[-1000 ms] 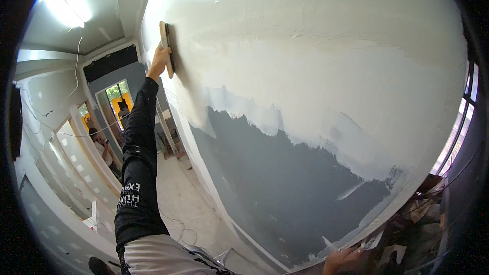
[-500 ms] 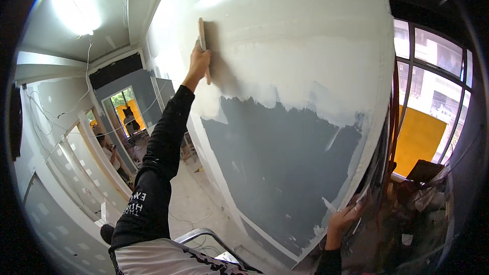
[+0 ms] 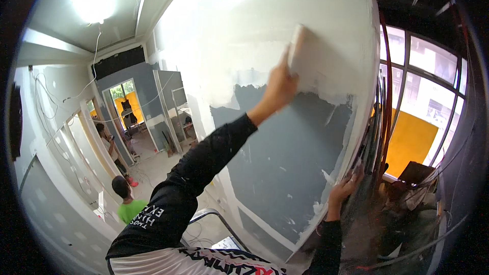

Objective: The person applies plaster onto a wall using a putty knife, scoops and mixes plaster from a board with putty knives, and applies the plaster to the wall.

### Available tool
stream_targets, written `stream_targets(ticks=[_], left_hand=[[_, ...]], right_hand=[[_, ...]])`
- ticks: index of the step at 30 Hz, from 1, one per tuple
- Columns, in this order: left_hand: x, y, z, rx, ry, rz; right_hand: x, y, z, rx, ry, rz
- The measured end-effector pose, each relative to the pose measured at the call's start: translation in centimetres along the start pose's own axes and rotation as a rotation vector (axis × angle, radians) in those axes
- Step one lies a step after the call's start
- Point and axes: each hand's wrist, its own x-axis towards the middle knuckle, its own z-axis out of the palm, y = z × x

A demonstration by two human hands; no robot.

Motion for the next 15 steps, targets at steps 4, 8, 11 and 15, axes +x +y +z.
stream_targets(ticks=[4,8,11,15], left_hand=[[-9.7,5.8,-2.1,-0.236,-0.245,-0.008],[-18.4,3.3,-8.5,-0.319,-0.239,-0.219],[-23.3,-2.6,-11.5,-0.473,0.037,-0.425],[-25.0,-4.9,-13.4,-0.538,0.255,-0.711]], right_hand=[[-3.0,1.3,-5.5,-0.051,0.115,0.113],[-1.1,-11.1,-15.6,0.165,-0.094,0.224],[-3.5,-16.8,-15.9,0.901,-0.278,0.982],[-6.7,-19.7,-13.3,1.138,-0.786,1.325]])
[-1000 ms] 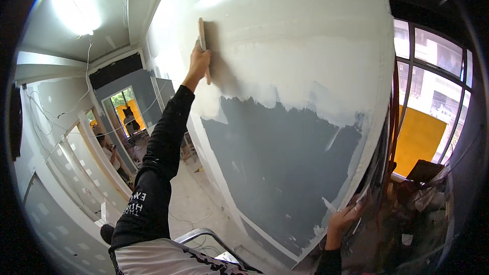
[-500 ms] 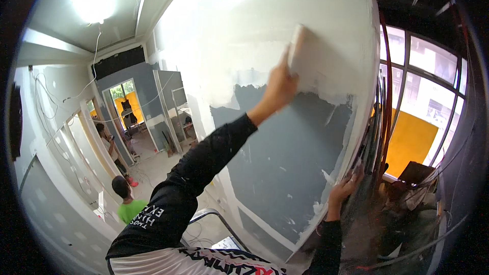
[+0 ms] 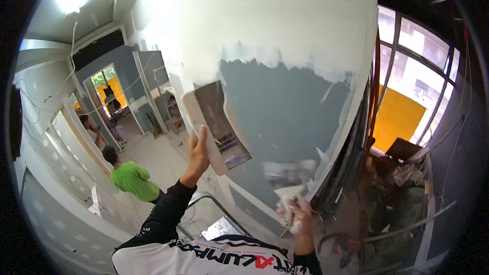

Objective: The person applies plaster onto a wall using a putty knife, scoops and mixes plaster from a board with putty knives, and applies the plaster to the wall.

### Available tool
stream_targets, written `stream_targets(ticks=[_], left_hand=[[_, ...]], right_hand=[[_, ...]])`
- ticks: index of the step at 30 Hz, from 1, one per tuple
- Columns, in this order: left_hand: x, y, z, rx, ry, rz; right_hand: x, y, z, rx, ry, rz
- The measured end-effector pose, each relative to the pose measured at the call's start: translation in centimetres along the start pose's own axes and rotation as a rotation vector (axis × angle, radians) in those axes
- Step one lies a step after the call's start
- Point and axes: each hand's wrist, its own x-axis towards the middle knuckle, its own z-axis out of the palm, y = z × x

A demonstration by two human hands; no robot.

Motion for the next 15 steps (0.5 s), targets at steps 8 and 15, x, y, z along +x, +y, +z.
stream_targets(ticks=[8,15], left_hand=[[-2.4,-2.9,-1.8,0.212,-0.158,0.011],[-7.0,-5.9,-2.3,0.048,0.024,-0.143]], right_hand=[[8.0,4.1,3.1,0.177,-0.256,0.311],[13.8,-1.1,6.8,-0.057,-0.378,-0.115]])
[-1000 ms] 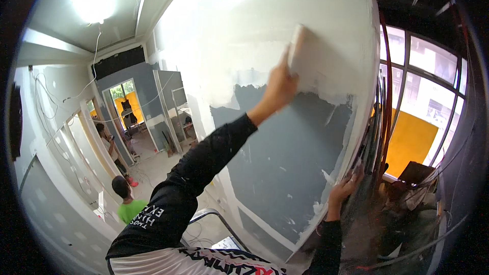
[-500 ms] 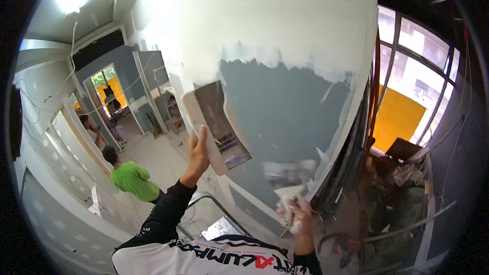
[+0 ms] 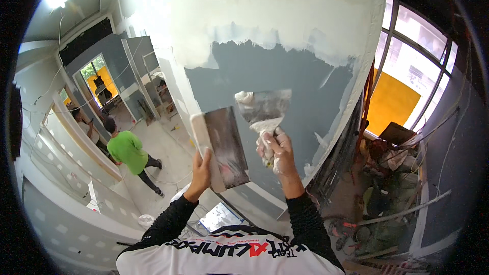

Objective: The person applies plaster onto a wall using a putty knife, scoops and mixes plaster from a board with putty knives, and applies the plaster to the wall.

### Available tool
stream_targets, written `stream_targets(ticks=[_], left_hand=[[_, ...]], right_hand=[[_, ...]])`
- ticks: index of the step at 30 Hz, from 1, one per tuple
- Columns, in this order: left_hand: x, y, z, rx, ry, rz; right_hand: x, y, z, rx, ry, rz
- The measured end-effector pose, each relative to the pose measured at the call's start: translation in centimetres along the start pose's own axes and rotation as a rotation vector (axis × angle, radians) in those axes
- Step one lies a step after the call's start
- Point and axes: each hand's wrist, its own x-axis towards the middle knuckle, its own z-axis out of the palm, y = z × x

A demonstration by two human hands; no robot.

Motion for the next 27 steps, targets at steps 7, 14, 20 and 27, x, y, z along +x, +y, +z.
stream_targets(ticks=[7,14,20,27], left_hand=[[4.7,-0.7,-2.6,-0.462,0.091,-0.313],[6.5,1.2,-7.4,-0.475,0.212,-0.092],[7.7,2.5,-6.5,-0.371,0.359,0.176],[5.9,1.7,-3.5,-0.253,0.321,0.192]], right_hand=[[-3.7,2.5,0.7,-1.37,-0.313,-0.576],[-6.3,3.4,-5.2,-1.552,-0.108,-0.547],[-10.1,2.9,-1.9,0.079,0.199,0.374],[-7.4,4.5,0.5,0.334,0.027,0.493]])
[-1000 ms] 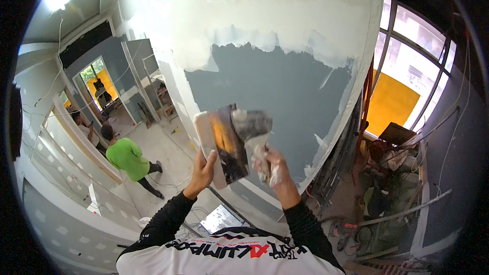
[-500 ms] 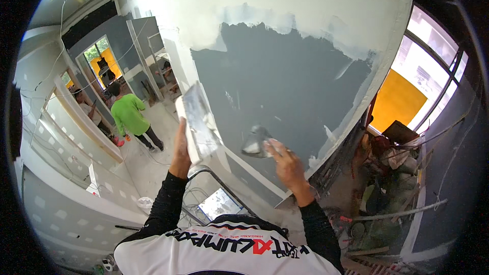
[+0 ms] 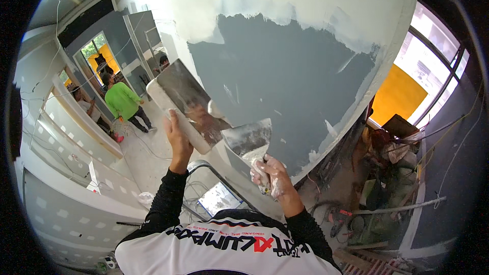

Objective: The person applies plaster onto a wall using a putty knife, scoops and mixes plaster from a board with putty knives, and applies the plaster to the wall.

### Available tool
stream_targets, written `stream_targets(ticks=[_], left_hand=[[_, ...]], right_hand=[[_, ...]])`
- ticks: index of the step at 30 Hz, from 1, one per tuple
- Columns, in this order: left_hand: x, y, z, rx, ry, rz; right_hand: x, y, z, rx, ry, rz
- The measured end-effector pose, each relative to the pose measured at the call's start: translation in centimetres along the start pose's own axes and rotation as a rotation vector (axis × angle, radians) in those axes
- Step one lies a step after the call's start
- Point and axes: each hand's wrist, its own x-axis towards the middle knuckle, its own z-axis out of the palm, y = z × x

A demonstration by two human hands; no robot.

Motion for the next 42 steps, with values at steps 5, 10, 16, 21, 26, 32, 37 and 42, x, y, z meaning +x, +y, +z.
stream_targets(ticks=[5,10,16,21,26,32,37,42], left_hand=[[-5.6,-1.0,-0.6,0.521,-0.359,-0.054],[-6.3,-3.7,-2.4,0.244,-0.306,-0.214],[-5.5,-3.6,-3.8,-0.122,-0.286,-0.671],[2.2,-1.9,-6.0,-0.15,-0.269,-0.533],[17.1,0.3,-6.4,-0.038,-0.512,-0.269],[31.6,-0.3,0.4,0.274,-0.313,0.05],[45.7,1.4,1.6,0.823,-0.147,0.833],[52.1,1.5,6.8,0.909,0.084,0.819]], right_hand=[[1.0,-2.1,2.1,-0.039,-0.018,-0.009],[-0.1,-3.3,4.0,-1.128,0.184,-0.68],[0.0,-2.9,1.3,-2.084,0.13,-0.964],[-4.1,-6.0,-2.5,-1.9,0.444,-1.133],[-5.6,-7.7,-16.6,-1.206,1.306,-1.511],[-4.3,-10.9,-32.7,-0.963,1.139,-0.922],[-0.8,-10.4,-37.3,-0.339,1.043,-0.92],[-1.7,-10.5,-38.0,-0.26,0.946,-0.995]])
